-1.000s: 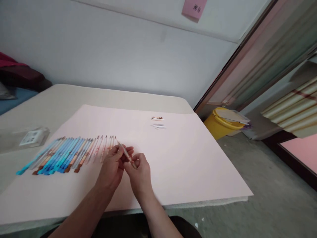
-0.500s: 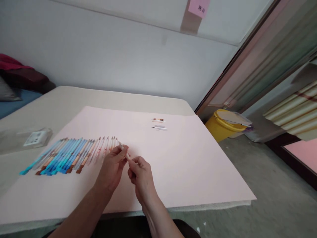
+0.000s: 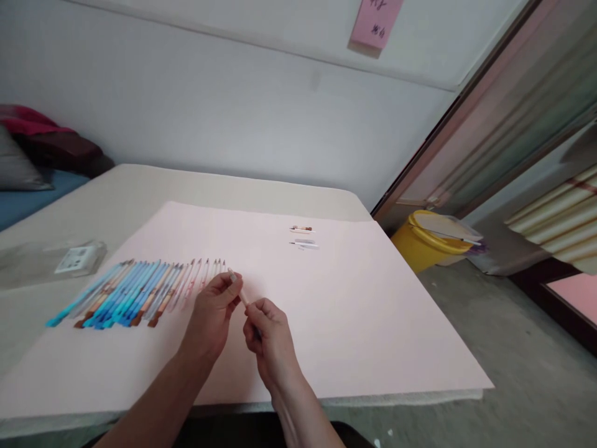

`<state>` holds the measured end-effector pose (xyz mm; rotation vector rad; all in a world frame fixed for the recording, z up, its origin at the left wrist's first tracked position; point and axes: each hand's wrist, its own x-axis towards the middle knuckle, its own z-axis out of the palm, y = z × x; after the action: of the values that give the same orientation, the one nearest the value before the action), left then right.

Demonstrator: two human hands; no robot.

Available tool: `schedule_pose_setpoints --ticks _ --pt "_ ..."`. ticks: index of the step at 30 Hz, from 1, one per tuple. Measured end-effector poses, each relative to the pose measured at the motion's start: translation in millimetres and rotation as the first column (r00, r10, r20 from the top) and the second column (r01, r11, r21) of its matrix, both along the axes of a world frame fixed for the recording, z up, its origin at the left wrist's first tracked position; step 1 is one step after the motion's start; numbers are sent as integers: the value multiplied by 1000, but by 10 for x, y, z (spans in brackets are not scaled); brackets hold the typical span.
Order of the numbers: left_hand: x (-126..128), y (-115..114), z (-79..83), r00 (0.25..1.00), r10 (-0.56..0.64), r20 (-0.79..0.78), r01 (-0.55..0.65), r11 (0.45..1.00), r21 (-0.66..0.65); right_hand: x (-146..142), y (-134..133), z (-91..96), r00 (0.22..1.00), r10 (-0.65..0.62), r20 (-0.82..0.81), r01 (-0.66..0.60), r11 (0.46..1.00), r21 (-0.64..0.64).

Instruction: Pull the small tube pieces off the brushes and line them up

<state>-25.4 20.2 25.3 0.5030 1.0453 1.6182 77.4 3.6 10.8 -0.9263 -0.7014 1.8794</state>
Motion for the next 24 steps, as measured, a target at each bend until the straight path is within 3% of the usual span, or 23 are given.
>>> schedule_pose_setpoints --ticks 7,13,19,24 --pt "-41 -6 4 993 -68 94 69 998 -10 4 0 -2 999 8 -40 -9 1000 -18" --pt "-38 15 -10 999 17 -32 -19 998 -60 -26 -17 13 994 -37 102 35 999 26" --pt "-49 1 17 990 -101 103 104 994 -26 -2 -8 8 998 -17 53 17 1000 5" --pt "-41 9 4 1000 -8 -3 8 997 -71 -25 -16 16 991 -45 125 43 999 16"
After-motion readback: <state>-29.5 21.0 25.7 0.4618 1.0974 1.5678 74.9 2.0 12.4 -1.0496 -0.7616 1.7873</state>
